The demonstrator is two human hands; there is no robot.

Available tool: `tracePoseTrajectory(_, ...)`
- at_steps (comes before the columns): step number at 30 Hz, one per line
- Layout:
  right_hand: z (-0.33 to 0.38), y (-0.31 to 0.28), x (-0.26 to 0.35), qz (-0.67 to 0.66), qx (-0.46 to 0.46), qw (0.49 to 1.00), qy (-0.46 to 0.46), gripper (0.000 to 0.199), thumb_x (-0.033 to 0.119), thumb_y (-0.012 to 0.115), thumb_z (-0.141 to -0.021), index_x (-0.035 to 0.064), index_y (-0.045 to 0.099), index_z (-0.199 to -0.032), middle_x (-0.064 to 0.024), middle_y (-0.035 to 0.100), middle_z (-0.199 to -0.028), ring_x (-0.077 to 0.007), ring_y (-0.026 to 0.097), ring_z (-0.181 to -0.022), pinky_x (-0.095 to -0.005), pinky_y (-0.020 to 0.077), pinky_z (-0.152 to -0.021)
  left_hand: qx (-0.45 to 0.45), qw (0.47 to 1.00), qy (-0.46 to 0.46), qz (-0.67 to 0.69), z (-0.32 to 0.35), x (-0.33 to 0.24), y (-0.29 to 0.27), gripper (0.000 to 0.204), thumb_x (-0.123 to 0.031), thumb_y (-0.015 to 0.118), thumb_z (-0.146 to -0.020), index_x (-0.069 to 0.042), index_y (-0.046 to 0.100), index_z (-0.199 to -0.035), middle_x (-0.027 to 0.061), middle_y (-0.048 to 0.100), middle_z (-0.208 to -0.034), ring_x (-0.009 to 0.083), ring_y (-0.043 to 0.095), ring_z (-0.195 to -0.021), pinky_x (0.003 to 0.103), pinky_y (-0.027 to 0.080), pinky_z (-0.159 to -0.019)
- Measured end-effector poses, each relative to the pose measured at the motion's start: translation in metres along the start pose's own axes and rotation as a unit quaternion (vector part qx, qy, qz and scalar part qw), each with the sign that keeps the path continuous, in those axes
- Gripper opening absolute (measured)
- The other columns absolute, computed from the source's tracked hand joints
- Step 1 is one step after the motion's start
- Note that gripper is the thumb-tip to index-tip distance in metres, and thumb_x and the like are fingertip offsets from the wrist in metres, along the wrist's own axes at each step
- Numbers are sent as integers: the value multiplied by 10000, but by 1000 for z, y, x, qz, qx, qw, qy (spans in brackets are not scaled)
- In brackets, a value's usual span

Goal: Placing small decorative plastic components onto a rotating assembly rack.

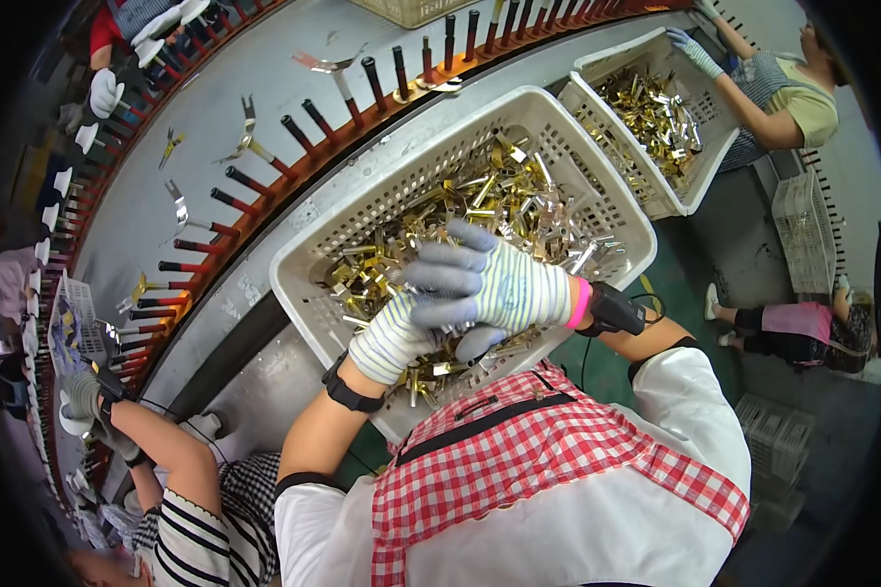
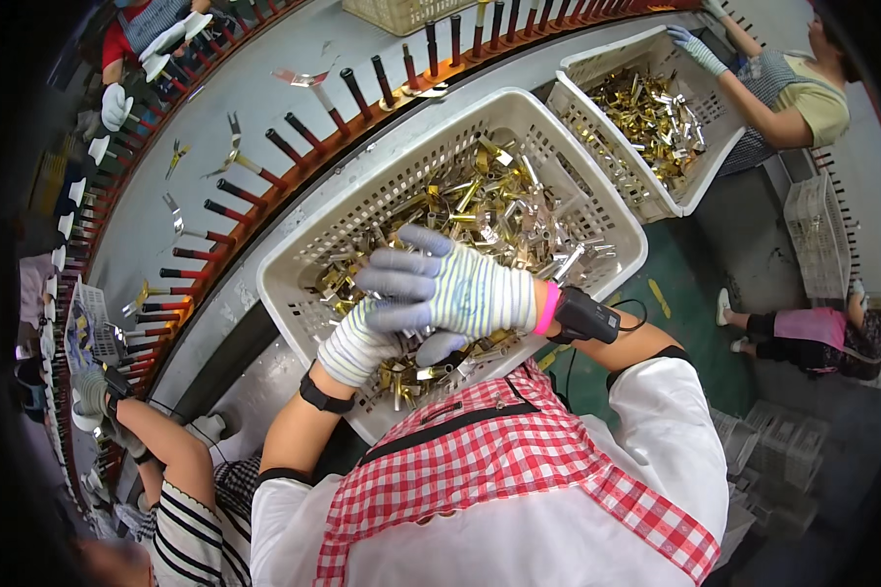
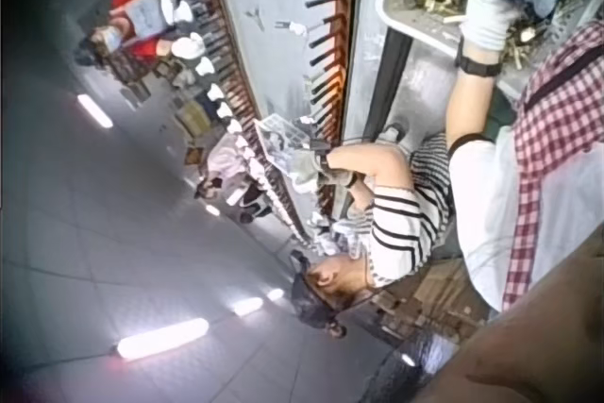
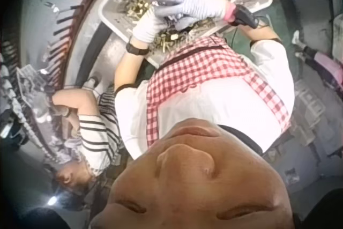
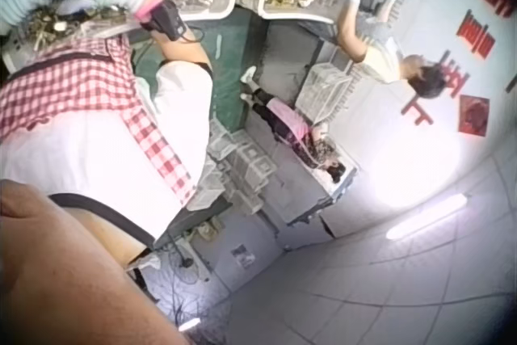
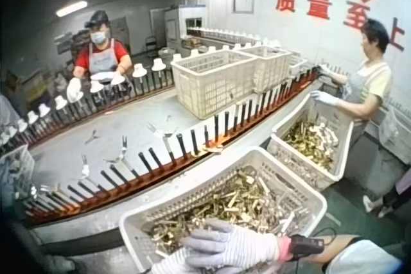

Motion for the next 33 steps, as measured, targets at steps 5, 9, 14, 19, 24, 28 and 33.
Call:
tracePoseTrajectory(5,66,-59,-77,116,-205,930,281,617,303,722,-690,16,529,-1200,-232,542,-1172,-418,522,-1089,-489,411,-962,-177,969,28,171,8,-71,-8,443,-157,718,-835,-39,528,-1218,143,627,-1156,285,614,-1088,447,524,-944)
tracePoseTrajectory(9,181,2,-144,36,11,836,547,692,341,694,-780,62,425,-1352,-255,531,-1245,-419,526,-1139,-454,426,-978,-159,961,146,175,9,-114,-34,425,-142,703,-850,-23,531,-1220,161,615,-1179,305,606,-1099,469,520,-948)
tracePoseTrajectory(14,190,32,-147,-7,20,854,520,315,210,643,-834,8,605,-1073,-229,637,-988,-394,606,-956,-449,482,-848,-211,930,296,-59,-13,-181,-60,470,-157,628,-889,-10,472,-1308,160,541,-1312,252,541,-1204,347,426,-1046)
tracePoseTrajectory(19,154,-11,-132,-35,34,879,475,214,145,668,-804,10,643,-968,-223,645,-887,-395,622,-834,-444,498,-742,-233,911,340,34,-61,-221,-94,400,-41,622,-881,-30,505,-1263,135,587,-1243,238,582,-1143,276,505,-903)
tracePoseTrajectory(24,113,-66,-131,-316,-99,806,490,187,158,670,-834,5,644,-940,-27,630,-779,-87,560,-714,-252,454,-651,-398,813,342,-254,-115,-251,-155,331,-49,618,-874,-78,556,-1198,95,604,-1138,192,593,-859,263,503,-790)
tracePoseTrajectory(28,95,-47,-167,-493,-245,717,428,295,209,711,-831,2,628,-1023,-52,677,-880,-93,625,-743,-240,518,-692,-477,644,384,-458,-111,-251,-234,352,-276,522,-890,-86,575,-1180,108,607,-1159,271,576,-993,432,464,-857)
tracePoseTrajectory(33,93,-15,-186,-482,-270,736,392,339,274,708,-853,14,612,-1047,-48,668,-877,-120,653,-764,-251,533,-696,-543,607,353,-461,-94,-254,-267,383,-350,520,-892,-102,584,-1177,118,606,-1185,282,570,-1074,464,453,-886)
Point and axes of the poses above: each hand's wrist, its own z-axis away from the middle knuckle, its own y-axis out of the palm, x = y × z, the point moved 8 cm from there along -z, towards the middle knuckle
